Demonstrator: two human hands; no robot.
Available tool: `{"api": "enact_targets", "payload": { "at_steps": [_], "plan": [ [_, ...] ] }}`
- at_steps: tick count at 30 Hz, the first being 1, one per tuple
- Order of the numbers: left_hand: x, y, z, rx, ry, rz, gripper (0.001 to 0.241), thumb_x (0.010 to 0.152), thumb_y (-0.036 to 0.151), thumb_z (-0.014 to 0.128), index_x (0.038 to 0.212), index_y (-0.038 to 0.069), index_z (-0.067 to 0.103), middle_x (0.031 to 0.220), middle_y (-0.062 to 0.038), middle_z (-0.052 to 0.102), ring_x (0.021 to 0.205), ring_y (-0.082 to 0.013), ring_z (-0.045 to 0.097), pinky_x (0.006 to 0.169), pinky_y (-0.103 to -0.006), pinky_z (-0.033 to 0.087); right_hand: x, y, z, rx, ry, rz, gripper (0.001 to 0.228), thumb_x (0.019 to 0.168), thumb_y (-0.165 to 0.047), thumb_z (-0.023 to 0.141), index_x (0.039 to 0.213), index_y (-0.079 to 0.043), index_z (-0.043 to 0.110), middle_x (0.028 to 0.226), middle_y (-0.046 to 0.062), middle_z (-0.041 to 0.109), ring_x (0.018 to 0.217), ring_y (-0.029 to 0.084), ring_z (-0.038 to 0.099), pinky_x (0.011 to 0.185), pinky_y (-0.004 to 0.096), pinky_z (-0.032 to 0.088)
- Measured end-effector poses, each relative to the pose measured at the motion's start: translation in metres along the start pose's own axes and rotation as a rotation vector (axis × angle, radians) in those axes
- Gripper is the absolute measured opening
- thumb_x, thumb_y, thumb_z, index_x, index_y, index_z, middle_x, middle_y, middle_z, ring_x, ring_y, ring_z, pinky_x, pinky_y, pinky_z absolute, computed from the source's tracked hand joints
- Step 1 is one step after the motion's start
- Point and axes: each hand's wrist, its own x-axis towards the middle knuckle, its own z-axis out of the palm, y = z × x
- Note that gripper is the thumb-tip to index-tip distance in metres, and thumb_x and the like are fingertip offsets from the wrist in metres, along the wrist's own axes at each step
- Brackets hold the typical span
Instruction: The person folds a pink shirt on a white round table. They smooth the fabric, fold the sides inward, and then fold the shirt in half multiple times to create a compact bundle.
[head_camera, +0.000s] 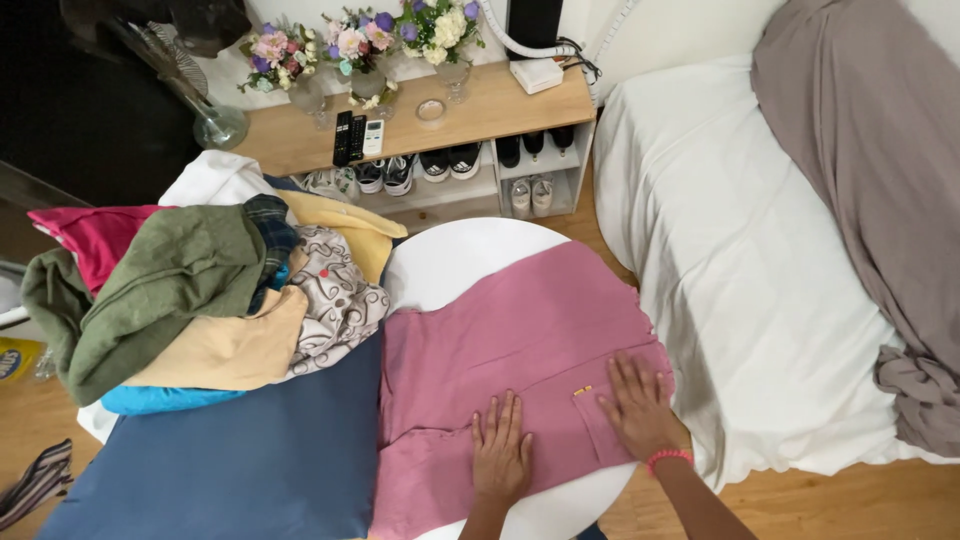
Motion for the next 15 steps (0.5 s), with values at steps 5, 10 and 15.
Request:
{"api": "enact_targets", "payload": {
  "at_steps": [5,10,15],
  "plan": [
    [-0.003,-0.001,-0.004,0.009,0.029,0.004,0.066,0.104,0.039,0.040,0.160,0.007,0.029,0.168,-0.008,0.027,0.154,-0.0290,0.020,0.122,-0.0538,0.009,0.008,-0.026,0.029,0.339,0.286,0.159,0.076,0.099,-0.057,0.028,0.159,-0.010,0.017,0.166,0.010,0.016,0.154,0.027,0.010,0.122,0.054,0.013],
    [-0.003,-0.002,-0.001,0.037,0.038,0.015,0.065,0.105,0.040,0.038,0.160,0.006,0.029,0.167,-0.010,0.026,0.154,-0.0298,0.019,0.122,-0.0537,0.009,0.008,-0.098,0.002,0.432,0.379,-0.098,0.079,0.101,-0.057,0.032,0.159,-0.004,0.021,0.165,0.018,0.019,0.152,0.032,0.013,0.118,0.052,0.016],
    [-0.003,-0.004,0.001,0.035,-0.003,0.001,0.065,0.105,0.042,0.037,0.160,0.009,0.028,0.168,-0.007,0.026,0.154,-0.0291,0.018,0.122,-0.0533,0.008,0.010,-0.096,-0.001,0.420,0.423,-0.114,0.080,0.097,-0.059,0.037,0.157,-0.007,0.024,0.165,0.008,0.023,0.151,0.025,0.018,0.119,0.053,0.015]
  ]
}}
